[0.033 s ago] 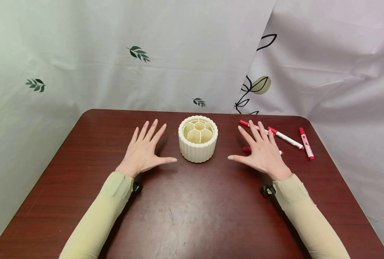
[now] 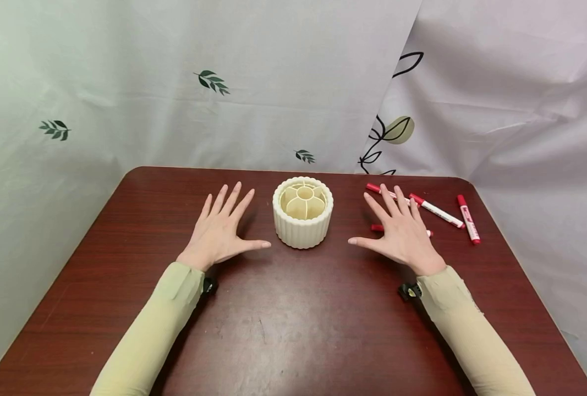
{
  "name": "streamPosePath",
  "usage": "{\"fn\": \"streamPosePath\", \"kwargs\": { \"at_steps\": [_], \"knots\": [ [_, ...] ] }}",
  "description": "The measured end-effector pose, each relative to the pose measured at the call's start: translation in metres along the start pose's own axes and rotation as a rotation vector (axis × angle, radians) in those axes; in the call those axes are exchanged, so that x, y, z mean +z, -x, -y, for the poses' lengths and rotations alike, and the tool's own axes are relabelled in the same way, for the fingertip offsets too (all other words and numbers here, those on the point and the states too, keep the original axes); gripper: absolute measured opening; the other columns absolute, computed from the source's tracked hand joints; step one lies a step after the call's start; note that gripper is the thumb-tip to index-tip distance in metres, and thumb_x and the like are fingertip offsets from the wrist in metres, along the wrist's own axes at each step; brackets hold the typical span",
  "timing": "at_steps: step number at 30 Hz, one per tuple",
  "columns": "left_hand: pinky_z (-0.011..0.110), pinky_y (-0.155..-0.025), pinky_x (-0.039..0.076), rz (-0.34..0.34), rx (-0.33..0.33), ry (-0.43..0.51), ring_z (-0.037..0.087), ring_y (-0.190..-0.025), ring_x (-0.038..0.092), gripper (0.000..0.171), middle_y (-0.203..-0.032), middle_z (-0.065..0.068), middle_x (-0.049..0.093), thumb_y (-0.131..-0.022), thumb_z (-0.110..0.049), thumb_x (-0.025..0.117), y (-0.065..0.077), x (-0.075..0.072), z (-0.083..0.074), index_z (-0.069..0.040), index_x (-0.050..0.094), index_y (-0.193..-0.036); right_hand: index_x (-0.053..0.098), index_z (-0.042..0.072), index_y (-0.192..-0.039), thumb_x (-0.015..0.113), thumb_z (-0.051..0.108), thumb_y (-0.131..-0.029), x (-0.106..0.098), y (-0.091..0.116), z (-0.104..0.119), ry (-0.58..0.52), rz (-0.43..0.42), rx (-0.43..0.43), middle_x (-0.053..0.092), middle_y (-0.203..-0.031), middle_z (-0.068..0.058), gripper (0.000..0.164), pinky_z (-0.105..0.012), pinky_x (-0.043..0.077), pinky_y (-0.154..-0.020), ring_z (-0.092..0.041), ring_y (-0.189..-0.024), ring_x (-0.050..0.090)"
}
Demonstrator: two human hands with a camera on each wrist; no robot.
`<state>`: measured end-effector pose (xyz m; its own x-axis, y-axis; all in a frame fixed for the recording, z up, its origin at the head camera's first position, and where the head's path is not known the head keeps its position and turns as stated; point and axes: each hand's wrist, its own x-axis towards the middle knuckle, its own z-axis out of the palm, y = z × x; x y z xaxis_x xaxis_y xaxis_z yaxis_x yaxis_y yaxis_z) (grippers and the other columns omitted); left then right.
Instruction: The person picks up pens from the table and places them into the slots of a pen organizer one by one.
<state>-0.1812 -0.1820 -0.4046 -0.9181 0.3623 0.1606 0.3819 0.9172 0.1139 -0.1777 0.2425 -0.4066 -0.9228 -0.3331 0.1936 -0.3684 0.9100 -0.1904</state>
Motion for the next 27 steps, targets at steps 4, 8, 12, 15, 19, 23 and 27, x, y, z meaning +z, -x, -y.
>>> {"fn": "streamPosePath", "kwargs": {
  "at_steps": [4, 8, 12, 15, 19, 23, 27],
  "knots": [
    [0.054, -0.122, 0.003, -0.008, 0.003, 0.001, 0.028, -0.154, -0.007, 0.125, -0.170, 0.005, 0.001, -0.069, -0.099, 0.047, 0.000, -0.001, 0.000, -0.029, 0.011, -0.166, 0.028, 0.027, -0.163, 0.060, 0.086, -0.077, -0.001, 0.000, 0.000, 0.003, -0.003, 0.001, 0.010, -0.169, -0.012, 0.109, -0.055, -0.003, -0.121, -0.031, -0.154, -0.007],
    [0.056, -0.121, 0.006, -0.020, 0.008, 0.003, 0.029, -0.154, -0.005, 0.125, -0.170, 0.007, 0.005, -0.068, -0.099, 0.046, 0.001, -0.002, 0.000, -0.028, 0.013, -0.165, 0.028, 0.026, -0.163, 0.060, 0.086, -0.077, -0.002, -0.001, 0.000, 0.009, -0.015, -0.001, 0.011, -0.169, -0.012, 0.110, -0.056, 0.000, -0.121, -0.033, -0.154, -0.004],
    [0.056, -0.121, 0.006, -0.021, 0.010, 0.005, 0.029, -0.154, -0.004, 0.127, -0.170, 0.007, 0.006, -0.067, -0.100, 0.047, 0.002, -0.004, -0.001, -0.028, 0.014, -0.165, 0.029, 0.026, -0.163, 0.061, 0.085, -0.076, -0.004, -0.003, 0.001, 0.011, -0.024, -0.007, 0.011, -0.169, -0.012, 0.110, -0.060, 0.006, -0.120, -0.033, -0.154, -0.003],
    [0.054, -0.122, 0.004, -0.020, 0.013, 0.006, 0.029, -0.154, -0.003, 0.128, -0.170, 0.007, 0.007, -0.066, -0.100, 0.047, 0.002, -0.006, -0.001, -0.027, 0.014, -0.165, 0.029, 0.026, -0.163, 0.062, 0.085, -0.076, -0.006, -0.003, 0.001, 0.012, -0.032, -0.010, 0.014, -0.168, -0.013, 0.110, -0.060, 0.007, -0.120, -0.034, -0.154, 0.000],
    [0.052, -0.122, 0.001, -0.027, 0.018, 0.004, 0.030, -0.154, -0.001, 0.129, -0.170, 0.008, 0.008, -0.066, -0.100, 0.047, 0.003, -0.008, -0.002, -0.025, 0.016, -0.165, 0.029, 0.025, -0.163, 0.062, 0.085, -0.076, -0.009, -0.004, 0.001, 0.009, -0.033, -0.005, 0.015, -0.168, -0.014, 0.111, -0.055, 0.004, -0.122, -0.034, -0.154, 0.002],
    [0.048, -0.123, 0.001, -0.056, 0.024, 0.019, 0.028, -0.154, 0.003, 0.130, -0.169, 0.007, 0.011, -0.065, -0.100, 0.048, 0.003, -0.010, -0.004, -0.022, 0.018, -0.165, 0.032, 0.026, -0.162, 0.063, 0.085, -0.075, -0.012, -0.004, 0.000, -0.013, -0.067, 0.007, 0.021, -0.167, -0.014, 0.110, -0.055, 0.009, -0.121, -0.032, -0.154, 0.007],
    [0.044, -0.123, 0.003, -0.112, 0.041, 0.085, 0.025, -0.154, 0.009, 0.129, -0.168, 0.007, 0.017, -0.067, -0.097, 0.053, 0.001, -0.013, -0.010, -0.017, 0.023, -0.164, 0.041, 0.017, -0.157, 0.072, 0.072, -0.080, -0.017, -0.006, -0.002, -0.089, -0.144, 0.000, 0.028, -0.164, -0.015, 0.100, -0.057, 0.016, -0.120, -0.031, -0.153, 0.014]
  ]
}}
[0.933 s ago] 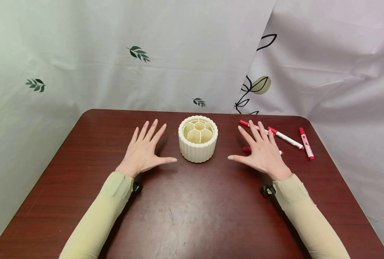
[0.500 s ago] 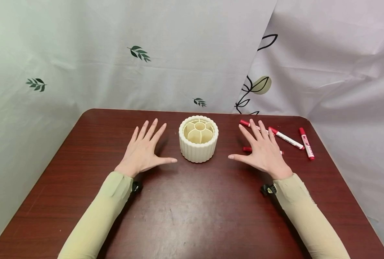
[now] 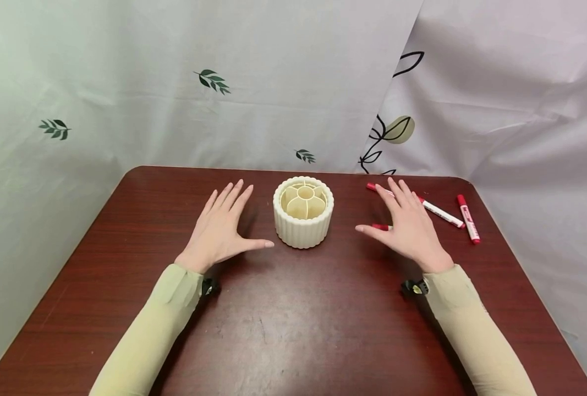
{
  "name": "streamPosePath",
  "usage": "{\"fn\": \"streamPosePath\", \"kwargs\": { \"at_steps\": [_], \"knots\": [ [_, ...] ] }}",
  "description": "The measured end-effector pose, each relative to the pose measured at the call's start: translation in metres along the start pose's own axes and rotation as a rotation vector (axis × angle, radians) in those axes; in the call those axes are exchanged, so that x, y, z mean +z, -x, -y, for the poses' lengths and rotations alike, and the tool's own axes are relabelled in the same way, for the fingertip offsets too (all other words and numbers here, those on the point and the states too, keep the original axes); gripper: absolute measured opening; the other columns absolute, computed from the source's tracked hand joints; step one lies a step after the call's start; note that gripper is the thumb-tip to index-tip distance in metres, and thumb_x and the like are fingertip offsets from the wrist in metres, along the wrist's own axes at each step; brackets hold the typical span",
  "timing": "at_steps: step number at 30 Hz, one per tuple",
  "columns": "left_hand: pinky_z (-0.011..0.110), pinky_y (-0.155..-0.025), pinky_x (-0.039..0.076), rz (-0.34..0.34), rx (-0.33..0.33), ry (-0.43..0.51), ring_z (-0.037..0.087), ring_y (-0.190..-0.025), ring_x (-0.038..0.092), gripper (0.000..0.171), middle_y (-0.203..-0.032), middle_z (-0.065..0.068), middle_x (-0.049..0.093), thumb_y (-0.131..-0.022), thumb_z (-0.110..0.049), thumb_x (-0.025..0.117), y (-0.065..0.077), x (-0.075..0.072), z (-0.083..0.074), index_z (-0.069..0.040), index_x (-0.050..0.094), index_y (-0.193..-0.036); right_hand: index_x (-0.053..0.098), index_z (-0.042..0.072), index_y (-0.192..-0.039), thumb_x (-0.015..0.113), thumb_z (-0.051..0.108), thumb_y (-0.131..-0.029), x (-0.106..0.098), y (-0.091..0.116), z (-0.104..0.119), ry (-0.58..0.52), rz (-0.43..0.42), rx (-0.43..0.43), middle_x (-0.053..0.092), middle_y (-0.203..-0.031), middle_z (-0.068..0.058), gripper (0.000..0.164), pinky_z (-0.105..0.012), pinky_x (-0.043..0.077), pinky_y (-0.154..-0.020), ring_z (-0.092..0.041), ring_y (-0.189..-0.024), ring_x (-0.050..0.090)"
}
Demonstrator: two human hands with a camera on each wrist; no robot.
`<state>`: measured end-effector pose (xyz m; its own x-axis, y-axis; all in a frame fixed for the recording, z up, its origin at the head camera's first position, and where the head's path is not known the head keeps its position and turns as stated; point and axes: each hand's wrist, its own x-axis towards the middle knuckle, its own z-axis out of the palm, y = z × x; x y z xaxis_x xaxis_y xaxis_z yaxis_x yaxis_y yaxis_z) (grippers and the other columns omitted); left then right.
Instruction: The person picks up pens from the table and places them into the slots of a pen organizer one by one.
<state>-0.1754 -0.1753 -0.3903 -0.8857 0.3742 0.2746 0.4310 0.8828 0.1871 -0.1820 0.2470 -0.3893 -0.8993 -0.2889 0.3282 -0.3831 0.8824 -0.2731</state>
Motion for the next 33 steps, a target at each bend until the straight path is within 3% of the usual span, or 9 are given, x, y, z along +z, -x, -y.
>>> {"fn": "streamPosePath", "kwargs": {
  "at_steps": [5, 10, 13, 22, 33],
  "knots": [
    [0.044, -0.122, 0.015, -0.056, 0.001, 0.212, 0.023, -0.152, 0.019, 0.123, -0.165, 0.006, 0.027, -0.068, -0.086, 0.069, -0.004, -0.004, -0.014, -0.016, 0.029, -0.162, 0.052, 0.002, -0.147, 0.082, 0.044, -0.086, -0.007, -0.005, -0.003, -0.115, -0.076, -0.002, 0.035, -0.160, -0.016, 0.080, -0.051, 0.021, -0.120, -0.032, -0.151, 0.021],
    [0.046, -0.116, 0.031, -0.080, -0.051, 0.499, 0.015, -0.148, 0.028, 0.115, -0.162, -0.006, 0.032, -0.068, -0.068, 0.085, -0.008, -0.003, -0.029, -0.025, 0.032, -0.161, 0.061, 0.000, -0.138, 0.085, 0.028, -0.085, -0.016, -0.009, -0.009, -0.190, -0.169, 0.027, 0.049, -0.150, -0.018, 0.064, -0.049, 0.028, -0.118, -0.031, -0.147, 0.033],
    [0.045, -0.115, 0.033, -0.099, -0.057, 0.596, 0.011, -0.145, 0.031, 0.112, -0.160, -0.011, 0.034, -0.068, -0.060, 0.090, -0.013, 0.000, -0.036, -0.027, 0.034, -0.160, 0.064, 0.001, -0.135, 0.086, 0.022, -0.084, -0.023, -0.013, -0.015, -0.204, -0.216, 0.044, 0.055, -0.144, -0.019, 0.059, -0.050, 0.032, -0.116, -0.035, -0.141, 0.041],
    [0.043, -0.114, 0.034, -0.108, -0.064, 0.701, 0.010, -0.143, 0.034, 0.117, -0.158, -0.003, 0.039, -0.065, -0.057, 0.093, -0.025, 0.013, -0.055, -0.022, 0.033, -0.160, 0.065, 0.001, -0.134, 0.085, 0.021, -0.085, -0.045, -0.018, -0.035, -0.207, -0.248, 0.152, 0.060, -0.139, -0.017, 0.057, -0.049, 0.038, -0.111, -0.036, -0.131, 0.052],
    [0.042, -0.114, 0.034, -0.125, -0.105, 0.712, 0.015, -0.143, 0.036, 0.121, -0.157, 0.000, 0.039, -0.062, -0.053, 0.096, -0.030, 0.020, -0.062, -0.015, 0.035, -0.159, 0.068, 0.007, -0.133, 0.084, 0.033, -0.086, -0.060, -0.001, -0.060, -0.191, -0.157, 0.270, 0.066, -0.128, -0.018, 0.057, -0.055, 0.042, -0.100, -0.038, -0.123, 0.056]
  ]
}}
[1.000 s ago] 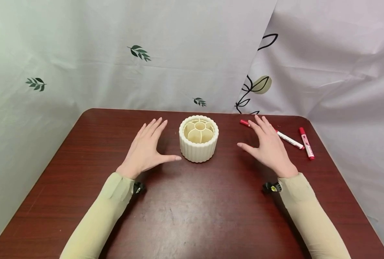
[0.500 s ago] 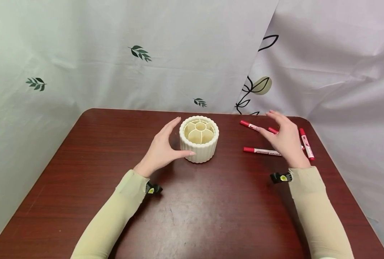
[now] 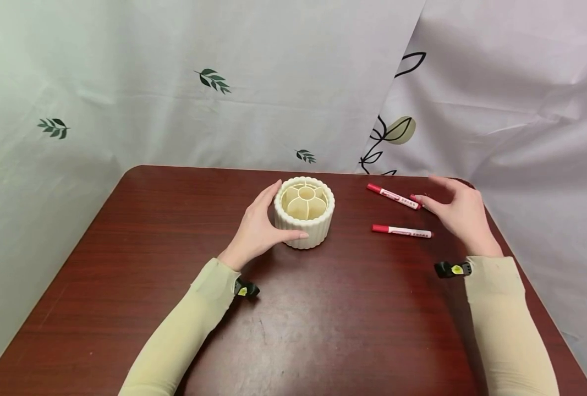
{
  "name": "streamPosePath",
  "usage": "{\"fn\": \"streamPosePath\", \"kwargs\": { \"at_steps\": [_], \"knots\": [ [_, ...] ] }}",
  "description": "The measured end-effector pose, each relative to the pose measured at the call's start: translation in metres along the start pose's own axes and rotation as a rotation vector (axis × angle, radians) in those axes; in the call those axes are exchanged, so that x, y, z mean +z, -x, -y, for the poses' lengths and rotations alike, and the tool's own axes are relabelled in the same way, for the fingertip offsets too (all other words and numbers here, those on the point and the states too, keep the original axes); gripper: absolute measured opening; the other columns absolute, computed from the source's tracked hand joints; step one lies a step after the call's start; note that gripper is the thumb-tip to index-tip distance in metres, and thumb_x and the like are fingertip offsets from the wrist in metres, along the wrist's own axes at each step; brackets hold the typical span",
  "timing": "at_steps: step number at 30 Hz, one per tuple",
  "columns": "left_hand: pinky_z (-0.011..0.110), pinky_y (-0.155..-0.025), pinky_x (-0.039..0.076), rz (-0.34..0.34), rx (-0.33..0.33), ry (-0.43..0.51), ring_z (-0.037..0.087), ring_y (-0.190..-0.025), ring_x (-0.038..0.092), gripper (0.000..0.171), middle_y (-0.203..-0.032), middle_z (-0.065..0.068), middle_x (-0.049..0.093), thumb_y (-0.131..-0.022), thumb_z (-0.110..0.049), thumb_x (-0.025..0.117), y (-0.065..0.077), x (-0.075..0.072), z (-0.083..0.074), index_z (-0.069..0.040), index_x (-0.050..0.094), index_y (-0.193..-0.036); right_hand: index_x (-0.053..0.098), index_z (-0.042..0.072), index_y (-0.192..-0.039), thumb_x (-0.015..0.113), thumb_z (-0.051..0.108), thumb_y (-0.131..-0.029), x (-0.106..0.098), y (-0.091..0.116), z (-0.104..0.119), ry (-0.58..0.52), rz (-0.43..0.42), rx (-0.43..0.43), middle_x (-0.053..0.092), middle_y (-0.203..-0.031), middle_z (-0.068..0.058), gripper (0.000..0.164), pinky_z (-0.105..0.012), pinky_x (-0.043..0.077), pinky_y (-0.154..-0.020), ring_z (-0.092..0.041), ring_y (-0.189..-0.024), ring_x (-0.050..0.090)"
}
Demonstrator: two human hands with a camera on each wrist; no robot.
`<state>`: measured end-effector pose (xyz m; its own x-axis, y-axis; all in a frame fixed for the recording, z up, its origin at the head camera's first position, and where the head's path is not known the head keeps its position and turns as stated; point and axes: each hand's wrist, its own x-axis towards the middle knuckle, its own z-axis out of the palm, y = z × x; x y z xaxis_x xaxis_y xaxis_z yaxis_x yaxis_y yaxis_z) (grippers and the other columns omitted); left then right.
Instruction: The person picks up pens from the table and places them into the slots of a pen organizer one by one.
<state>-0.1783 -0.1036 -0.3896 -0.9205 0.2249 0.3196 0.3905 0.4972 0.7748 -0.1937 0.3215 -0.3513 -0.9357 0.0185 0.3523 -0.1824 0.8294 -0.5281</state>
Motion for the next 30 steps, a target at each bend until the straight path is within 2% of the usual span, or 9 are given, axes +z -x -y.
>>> {"fn": "streamPosePath", "kwargs": {
  "at_steps": [4, 6, 10, 12, 14, 17, 20, 26, 30],
  "knots": [
    [0.041, -0.114, 0.034, -0.011, -0.007, -0.001, 0.016, -0.143, 0.037, 0.117, -0.157, 0.001, 0.041, -0.064, -0.050, 0.096, 0.000, 0.001, -0.001, -0.012, 0.038, -0.158, 0.067, 0.005, -0.134, 0.081, 0.035, -0.088, 0.000, 0.006, -0.010, 0.001, 0.055, 0.016, 0.065, -0.129, -0.021, 0.057, -0.057, 0.041, -0.098, -0.040, -0.124, 0.054],
    [0.041, -0.114, 0.035, -0.016, -0.004, 0.000, 0.016, -0.142, 0.038, 0.114, -0.156, 0.002, 0.042, -0.065, -0.049, 0.096, -0.001, 0.001, 0.000, -0.010, 0.040, -0.157, 0.067, 0.004, -0.134, 0.081, 0.036, -0.088, 0.001, 0.009, -0.016, -0.004, 0.087, 0.019, 0.065, -0.128, -0.022, 0.057, -0.054, 0.042, -0.094, -0.041, -0.121, 0.054],
    [0.040, -0.113, 0.036, -0.023, 0.003, 0.003, 0.016, -0.141, 0.040, 0.110, -0.155, 0.003, 0.044, -0.067, -0.046, 0.096, -0.001, 0.000, 0.001, -0.008, 0.042, -0.155, 0.068, 0.005, -0.132, 0.083, 0.040, -0.086, 0.004, 0.017, -0.027, 0.014, 0.149, 0.023, 0.069, -0.121, -0.020, 0.060, -0.038, 0.042, -0.080, -0.035, -0.098, 0.058],
    [0.039, -0.112, 0.037, -0.025, 0.003, 0.005, 0.016, -0.140, 0.041, 0.109, -0.154, 0.003, 0.045, -0.066, -0.045, 0.096, -0.001, 0.000, 0.000, -0.008, 0.043, -0.155, 0.070, 0.004, -0.130, 0.086, 0.041, -0.083, 0.006, 0.021, -0.033, 0.021, 0.181, 0.025, 0.071, -0.117, -0.021, 0.062, -0.036, 0.042, -0.077, -0.035, -0.094, 0.061],
    [0.038, -0.111, 0.038, -0.029, 0.001, 0.009, 0.015, -0.139, 0.042, 0.108, -0.154, 0.002, 0.046, -0.066, -0.045, 0.096, -0.001, -0.001, 0.000, -0.009, 0.045, -0.154, 0.070, 0.005, -0.130, 0.087, 0.042, -0.082, 0.007, 0.024, -0.037, 0.022, 0.217, 0.040, 0.071, -0.116, -0.021, 0.063, -0.038, 0.043, -0.079, -0.036, -0.095, 0.063],
    [0.037, -0.111, 0.039, -0.034, 0.005, 0.018, 0.015, -0.139, 0.043, 0.107, -0.153, 0.002, 0.048, -0.066, -0.045, 0.097, -0.002, -0.001, 0.000, -0.008, 0.047, -0.153, 0.070, 0.005, -0.130, 0.086, 0.044, -0.081, 0.008, 0.029, -0.043, 0.014, 0.274, 0.060, 0.069, -0.119, -0.024, 0.065, -0.048, 0.044, -0.088, -0.039, -0.109, 0.061],
    [0.037, -0.111, 0.040, -0.039, 0.012, 0.018, 0.015, -0.139, 0.044, 0.107, -0.152, 0.003, 0.049, -0.065, -0.044, 0.097, -0.003, -0.001, 0.000, -0.006, 0.048, -0.152, 0.071, 0.005, -0.129, 0.086, 0.043, -0.083, 0.009, 0.033, -0.047, 0.011, 0.312, 0.058, 0.070, -0.116, -0.024, 0.061, -0.051, 0.042, -0.090, -0.037, -0.109, 0.059],
    [0.036, -0.110, 0.041, -0.031, 0.009, 0.019, 0.015, -0.137, 0.045, 0.107, -0.152, 0.003, 0.049, -0.065, -0.045, 0.097, -0.003, -0.001, 0.000, -0.009, 0.048, -0.152, 0.077, 0.004, -0.116, 0.087, 0.031, -0.084, 0.013, 0.037, -0.053, 0.010, 0.315, 0.011, 0.076, -0.093, -0.010, 0.043, -0.031, 0.043, -0.078, -0.028, -0.093, 0.061],
    [0.035, -0.109, 0.041, -0.027, 0.006, 0.013, 0.015, -0.137, 0.045, 0.106, -0.152, 0.002, 0.049, -0.065, -0.045, 0.097, -0.004, -0.002, 0.000, -0.008, 0.048, -0.152, 0.079, 0.006, -0.110, 0.087, 0.027, -0.083, 0.018, 0.040, -0.057, 0.023, 0.317, 0.016, 0.075, -0.087, -0.003, 0.035, -0.023, 0.043, -0.067, -0.022, -0.084, 0.060]
  ]
}}
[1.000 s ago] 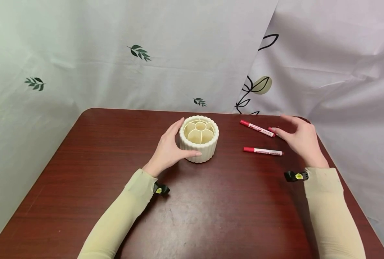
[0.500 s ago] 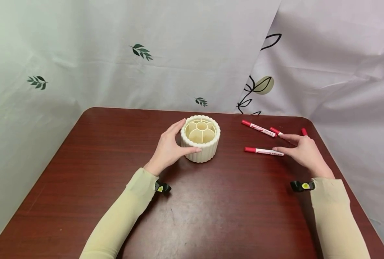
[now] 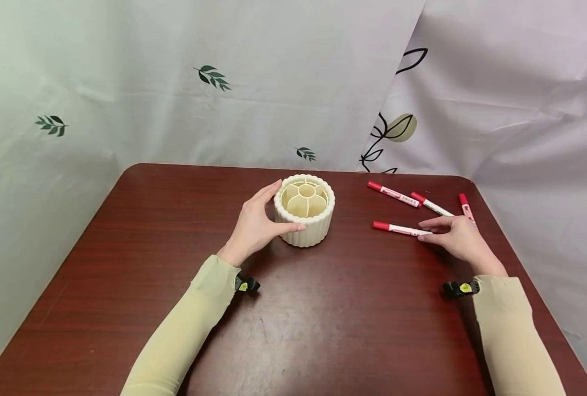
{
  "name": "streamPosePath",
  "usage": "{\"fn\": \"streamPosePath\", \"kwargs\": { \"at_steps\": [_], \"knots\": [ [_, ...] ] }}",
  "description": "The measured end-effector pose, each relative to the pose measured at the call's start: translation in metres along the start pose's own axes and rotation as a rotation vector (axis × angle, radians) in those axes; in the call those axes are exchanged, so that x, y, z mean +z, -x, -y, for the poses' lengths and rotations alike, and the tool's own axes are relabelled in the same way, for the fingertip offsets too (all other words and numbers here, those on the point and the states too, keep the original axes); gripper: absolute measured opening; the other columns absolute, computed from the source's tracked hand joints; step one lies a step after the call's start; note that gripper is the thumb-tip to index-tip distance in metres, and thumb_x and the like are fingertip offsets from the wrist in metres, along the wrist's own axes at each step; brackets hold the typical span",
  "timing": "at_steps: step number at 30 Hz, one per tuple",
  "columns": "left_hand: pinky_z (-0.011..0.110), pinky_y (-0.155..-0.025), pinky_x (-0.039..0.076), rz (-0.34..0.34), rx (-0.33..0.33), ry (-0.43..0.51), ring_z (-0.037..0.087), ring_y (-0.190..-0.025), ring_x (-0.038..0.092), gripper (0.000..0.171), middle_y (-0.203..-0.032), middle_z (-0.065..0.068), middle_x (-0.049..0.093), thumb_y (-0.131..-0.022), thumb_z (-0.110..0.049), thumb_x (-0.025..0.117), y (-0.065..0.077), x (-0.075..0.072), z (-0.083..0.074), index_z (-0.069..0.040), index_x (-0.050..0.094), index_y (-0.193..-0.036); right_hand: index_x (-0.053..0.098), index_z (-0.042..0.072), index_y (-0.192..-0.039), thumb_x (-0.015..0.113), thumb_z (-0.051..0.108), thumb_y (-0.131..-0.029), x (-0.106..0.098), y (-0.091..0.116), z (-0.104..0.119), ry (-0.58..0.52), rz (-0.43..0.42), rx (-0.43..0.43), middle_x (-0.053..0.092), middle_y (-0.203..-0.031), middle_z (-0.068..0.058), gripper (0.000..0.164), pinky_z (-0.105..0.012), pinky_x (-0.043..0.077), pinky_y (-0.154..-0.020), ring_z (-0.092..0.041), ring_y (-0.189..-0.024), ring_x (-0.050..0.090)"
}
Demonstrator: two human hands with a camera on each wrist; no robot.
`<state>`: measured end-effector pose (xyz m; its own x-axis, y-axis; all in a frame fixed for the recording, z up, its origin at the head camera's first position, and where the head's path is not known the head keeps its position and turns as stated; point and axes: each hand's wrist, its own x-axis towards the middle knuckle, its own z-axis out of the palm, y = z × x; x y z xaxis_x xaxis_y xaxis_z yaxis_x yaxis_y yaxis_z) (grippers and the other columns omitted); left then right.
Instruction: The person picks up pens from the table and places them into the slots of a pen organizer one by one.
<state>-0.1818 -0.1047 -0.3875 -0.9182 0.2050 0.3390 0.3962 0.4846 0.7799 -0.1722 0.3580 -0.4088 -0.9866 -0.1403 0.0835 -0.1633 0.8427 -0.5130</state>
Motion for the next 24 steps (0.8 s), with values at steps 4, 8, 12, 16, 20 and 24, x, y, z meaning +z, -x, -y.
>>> {"fn": "streamPosePath", "kwargs": {
  "at_steps": [4, 8, 12, 16, 20, 24],
  "knots": [
    [0.034, -0.107, 0.043, 0.000, 0.001, -0.005, 0.014, -0.135, 0.047, 0.105, -0.151, 0.002, 0.050, -0.065, -0.044, 0.097, -0.0006, -0.0012, 0.0009, -0.010, 0.048, -0.152, 0.080, 0.007, -0.107, 0.088, 0.024, -0.083, 0.0040, -0.0011, -0.0010, -0.011, 0.019, 0.015, 0.075, -0.085, -0.001, 0.031, -0.023, 0.044, -0.064, -0.017, -0.078, 0.059],
    [0.033, -0.105, 0.044, 0.008, 0.004, -0.006, 0.013, -0.133, 0.049, 0.105, -0.151, 0.001, 0.050, -0.065, -0.045, 0.097, -0.0015, -0.0009, 0.0015, -0.012, 0.048, -0.153, 0.080, 0.006, -0.103, 0.088, 0.022, -0.082, 0.0056, -0.0012, -0.0012, -0.020, 0.026, 0.019, 0.074, -0.081, 0.000, 0.028, -0.023, 0.043, -0.062, -0.017, -0.076, 0.057],
    [0.033, -0.106, 0.044, 0.008, 0.002, -0.011, 0.013, -0.134, 0.048, 0.105, -0.151, -0.001, 0.050, -0.065, -0.045, 0.097, -0.0017, -0.0007, 0.0018, -0.013, 0.048, -0.153, 0.081, 0.007, -0.100, 0.088, 0.021, -0.082, 0.0058, -0.0011, -0.0011, -0.021, 0.023, 0.016, 0.073, -0.079, 0.002, 0.024, -0.024, 0.043, -0.062, -0.017, -0.075, 0.055],
    [0.034, -0.106, 0.043, 0.009, 0.003, -0.021, 0.013, -0.135, 0.047, 0.106, -0.151, 0.000, 0.050, -0.064, -0.045, 0.097, -0.0018, -0.0006, 0.0016, -0.012, 0.048, -0.153, 0.081, 0.008, -0.100, 0.087, 0.021, -0.083, 0.0051, -0.0010, -0.0007, -0.012, 0.019, 0.006, 0.073, -0.080, 0.002, 0.022, -0.023, 0.042, -0.063, -0.018, -0.076, 0.055],
    [0.033, -0.106, 0.043, 0.010, 0.005, -0.027, 0.013, -0.135, 0.047, 0.106, -0.151, 0.000, 0.050, -0.065, -0.046, 0.097, -0.0020, -0.0006, 0.0015, -0.012, 0.048, -0.153, 0.081, 0.008, -0.101, 0.086, 0.024, -0.085, 0.0022, -0.0008, 0.0011, -0.010, 0.006, -0.022, 0.073, -0.082, 0.001, 0.023, -0.022, 0.041, -0.064, -0.017, -0.077, 0.054],
    [0.034, -0.106, 0.044, 0.007, 0.011, -0.015, 0.013, -0.134, 0.048, 0.105, -0.151, 0.000, 0.050, -0.065, -0.044, 0.097, -0.0019, -0.0010, 0.0019, -0.012, 0.049, -0.152, 0.081, 0.008, -0.102, 0.085, 0.022, -0.087, -0.0015, -0.0013, 0.0045, -0.031, -0.027, -0.063, 0.073, -0.081, 0.000, 0.021, -0.023, 0.039, -0.065, -0.014, -0.075, 0.050]
  ]
}}
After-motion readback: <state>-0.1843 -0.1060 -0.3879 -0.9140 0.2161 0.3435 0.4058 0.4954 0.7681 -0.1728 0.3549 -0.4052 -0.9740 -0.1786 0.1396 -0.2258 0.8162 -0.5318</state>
